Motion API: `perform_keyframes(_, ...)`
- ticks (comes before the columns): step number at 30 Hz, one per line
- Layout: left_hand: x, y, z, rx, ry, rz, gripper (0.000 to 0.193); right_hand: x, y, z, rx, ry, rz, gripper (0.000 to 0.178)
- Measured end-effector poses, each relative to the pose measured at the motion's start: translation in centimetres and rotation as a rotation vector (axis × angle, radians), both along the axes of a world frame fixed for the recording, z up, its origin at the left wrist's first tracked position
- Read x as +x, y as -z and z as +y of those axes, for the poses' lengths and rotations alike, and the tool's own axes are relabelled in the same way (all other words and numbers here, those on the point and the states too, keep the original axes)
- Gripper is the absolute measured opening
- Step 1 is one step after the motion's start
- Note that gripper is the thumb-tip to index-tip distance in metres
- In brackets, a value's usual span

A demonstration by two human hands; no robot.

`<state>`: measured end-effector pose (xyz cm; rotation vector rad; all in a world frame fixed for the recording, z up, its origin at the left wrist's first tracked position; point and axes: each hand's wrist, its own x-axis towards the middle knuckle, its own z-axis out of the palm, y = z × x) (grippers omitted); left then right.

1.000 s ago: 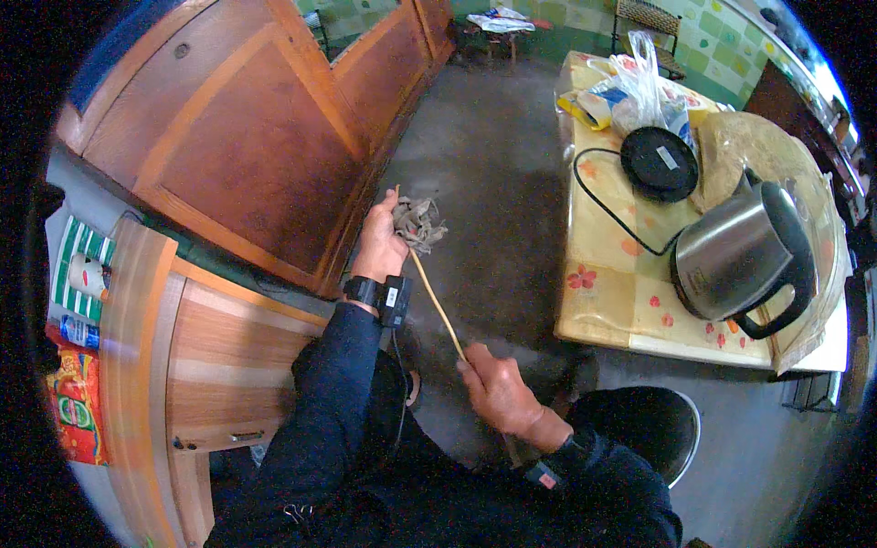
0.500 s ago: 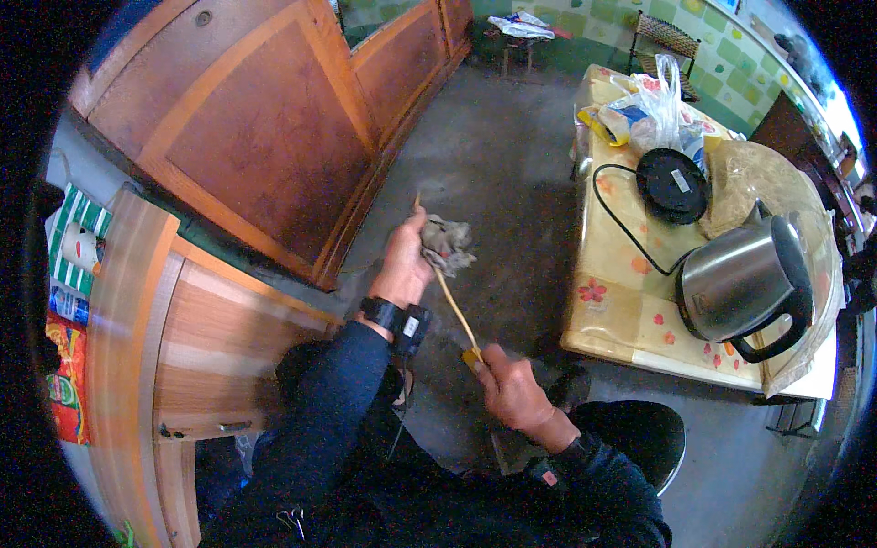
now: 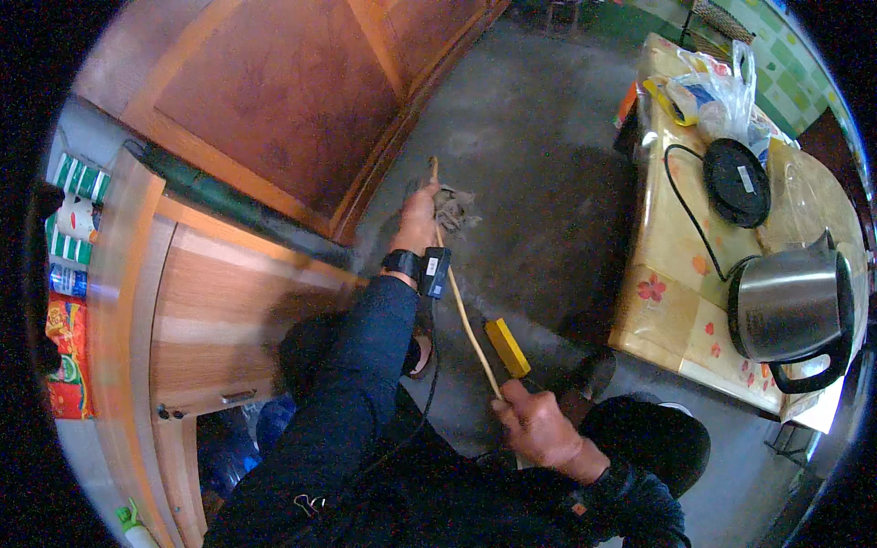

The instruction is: The person sits on the floor and manipulates a yellow electrical cable with a cloth, repeatedly wiping and pulling the cable and its connector. The person adjusts the cloth around the cable and connector multiple times while seated.

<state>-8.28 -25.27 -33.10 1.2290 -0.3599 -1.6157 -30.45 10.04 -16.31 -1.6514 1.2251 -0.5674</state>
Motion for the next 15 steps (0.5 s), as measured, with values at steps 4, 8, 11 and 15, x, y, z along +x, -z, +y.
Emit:
perform_keyframes(4, -3.3, -1.4, 3.4, 0.005, -0.118, -0.198, 0.03, -0.9, 0.8, -3.5, 0.298, 0.077, -0.03, 0.012)
perform_keyframes(8, -6.7, -4.0, 7.6, -0.03, -0.164, -0.07, 0.027, -1.1, 1.3, -7.9, 0.423, 0.266, -0.124, 0.011)
perform_keyframes(11, -7.3, -5.4, 8.9, 0.014, -0.262, 0.073, 0.028, -0.4, 1.3, -9.9, 0.295, 0.256, -0.131, 0.012)
perform_keyframes(15, -6.4, -6.7, 8.8, 0.012, -0.216, 0.033, 0.03, 0.9, 1.0, -9.3, 0.089, 0.2, -0.061, 0.013)
